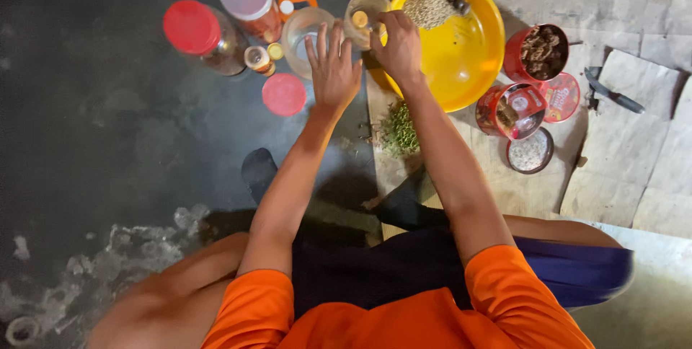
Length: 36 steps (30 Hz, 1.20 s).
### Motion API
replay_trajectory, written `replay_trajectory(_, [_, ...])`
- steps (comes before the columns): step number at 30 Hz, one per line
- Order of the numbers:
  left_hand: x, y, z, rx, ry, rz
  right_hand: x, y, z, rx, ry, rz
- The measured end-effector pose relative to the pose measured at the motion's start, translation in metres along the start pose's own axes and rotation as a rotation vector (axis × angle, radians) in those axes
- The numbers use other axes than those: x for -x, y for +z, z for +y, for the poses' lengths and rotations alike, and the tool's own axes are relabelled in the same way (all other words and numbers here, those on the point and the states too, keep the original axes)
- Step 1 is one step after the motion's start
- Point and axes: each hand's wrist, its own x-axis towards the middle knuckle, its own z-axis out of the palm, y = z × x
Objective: The person sits on the floor and removes stems from red chilies, placing them into a small plastic container. They then close the container and handle other containers and a yellow bowl containing seeds and a small block of food.
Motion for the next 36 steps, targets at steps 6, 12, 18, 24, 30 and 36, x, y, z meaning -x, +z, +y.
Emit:
replay_trajectory(6, [0.038, -0.010, -0.036, 0.104, 0.066, 0.225, 0.023, 0.016, -0.038, -0.105, -0.008, 0.080])
replay_trajectory(12, [0.097, -0.010, -0.094, 0.075, -0.017, 0.158, 0.057, 0.039, -0.078, -0.186, -0.137, 0.037])
replay_trajectory(18, [0.136, -0.004, -0.124, -0.032, -0.088, 0.192, 0.083, 0.078, -0.091, -0.201, -0.150, -0.210])
replay_trajectory(24, [0.139, 0.005, -0.131, -0.075, -0.311, 0.024, 0.094, 0.111, -0.099, -0.137, 0.079, -0.588])
replay_trajectory(30, [0.144, 0.021, -0.140, -0.023, -0.368, -0.042, 0.095, 0.125, -0.100, -0.117, 0.168, -0.709])
replay_trajectory(36, [0.149, 0.024, -0.133, -0.031, -0.364, -0.055, 0.107, 0.127, -0.086, -0.130, 0.176, -0.705])
